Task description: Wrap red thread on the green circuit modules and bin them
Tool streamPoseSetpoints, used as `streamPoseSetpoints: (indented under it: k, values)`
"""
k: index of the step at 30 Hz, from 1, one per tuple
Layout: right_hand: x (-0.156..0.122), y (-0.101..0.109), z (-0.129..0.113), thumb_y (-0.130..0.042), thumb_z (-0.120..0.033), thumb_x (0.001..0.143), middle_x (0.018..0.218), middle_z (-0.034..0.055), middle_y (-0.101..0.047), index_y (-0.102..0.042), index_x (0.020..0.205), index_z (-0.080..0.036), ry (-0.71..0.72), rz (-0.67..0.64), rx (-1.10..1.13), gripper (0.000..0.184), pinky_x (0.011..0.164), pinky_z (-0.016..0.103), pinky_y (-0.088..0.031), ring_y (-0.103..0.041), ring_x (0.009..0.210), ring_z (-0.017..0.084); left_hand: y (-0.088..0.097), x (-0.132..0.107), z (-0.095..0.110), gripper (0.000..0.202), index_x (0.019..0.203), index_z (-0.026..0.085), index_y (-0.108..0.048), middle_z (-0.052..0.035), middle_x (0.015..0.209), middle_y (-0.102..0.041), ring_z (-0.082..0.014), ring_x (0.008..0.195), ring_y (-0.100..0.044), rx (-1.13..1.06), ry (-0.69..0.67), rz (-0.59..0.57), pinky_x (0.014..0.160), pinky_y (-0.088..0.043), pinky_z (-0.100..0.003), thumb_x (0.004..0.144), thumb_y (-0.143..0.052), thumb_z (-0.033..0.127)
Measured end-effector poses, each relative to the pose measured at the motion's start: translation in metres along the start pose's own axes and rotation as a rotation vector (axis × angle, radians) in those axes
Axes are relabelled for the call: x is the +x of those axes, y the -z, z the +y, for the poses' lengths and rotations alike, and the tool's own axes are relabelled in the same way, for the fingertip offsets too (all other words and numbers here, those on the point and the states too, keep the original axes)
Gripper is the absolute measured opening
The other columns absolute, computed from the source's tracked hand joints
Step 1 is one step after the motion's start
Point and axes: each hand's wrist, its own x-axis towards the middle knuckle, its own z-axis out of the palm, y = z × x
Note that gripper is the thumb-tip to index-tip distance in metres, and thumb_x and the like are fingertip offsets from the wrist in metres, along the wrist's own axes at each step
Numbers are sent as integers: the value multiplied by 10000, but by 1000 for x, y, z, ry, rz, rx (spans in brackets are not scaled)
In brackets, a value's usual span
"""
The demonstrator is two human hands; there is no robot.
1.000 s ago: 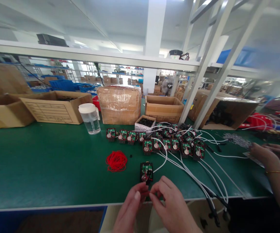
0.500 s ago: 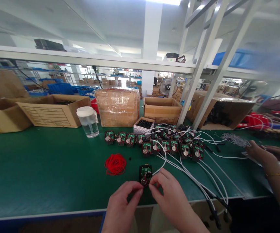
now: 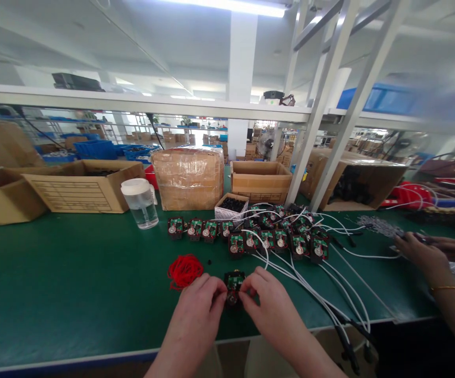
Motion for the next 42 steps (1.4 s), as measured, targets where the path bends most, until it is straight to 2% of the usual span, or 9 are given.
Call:
streamPoseSetpoints:
  k: [10, 24, 32, 42]
  values:
    - [10, 5, 2, -627, -7, 817, 853, 3, -582, -623, 765, -194, -7, -5, -53, 194, 728, 274, -409, -567, 823, 174, 12, 18, 14, 202, 850, 196, -658, -48, 922, -657, -216, 902, -612, 159, -32, -94, 785, -424, -329, 926, -494, 107]
    - [18, 1, 5, -614, 1, 819, 869, 14, -593, -625, 772, -192, -9, -8, -91, 199, 760, 296, -431, -574, 853, 194, 13, 30, 21, 248, 915, 190, -676, -64, 967, -674, -247, 959, -629, 353, -56, -93, 843, -437, -392, 963, -442, 122]
    - [24, -7, 8, -606, -1, 842, 895, 29, -590, -621, 797, -187, 11, 17, -150, 191, 775, 314, -455, -577, 871, 210, 5, 32, 18, 274, 904, 188, -691, -70, 943, -688, -250, 937, -638, 394, -112, -31, 868, -449, -417, 969, -433, 125]
    - [20, -17, 9, -558, -40, 915, 921, 63, -587, -610, 858, -179, 105, 57, -408, 159, 829, 399, -458, -552, 900, 254, -2, 32, 13, 237, 860, 205, -694, -51, 892, -690, -262, 929, -630, 441, -168, 83, 896, -441, -434, 959, -485, 152]
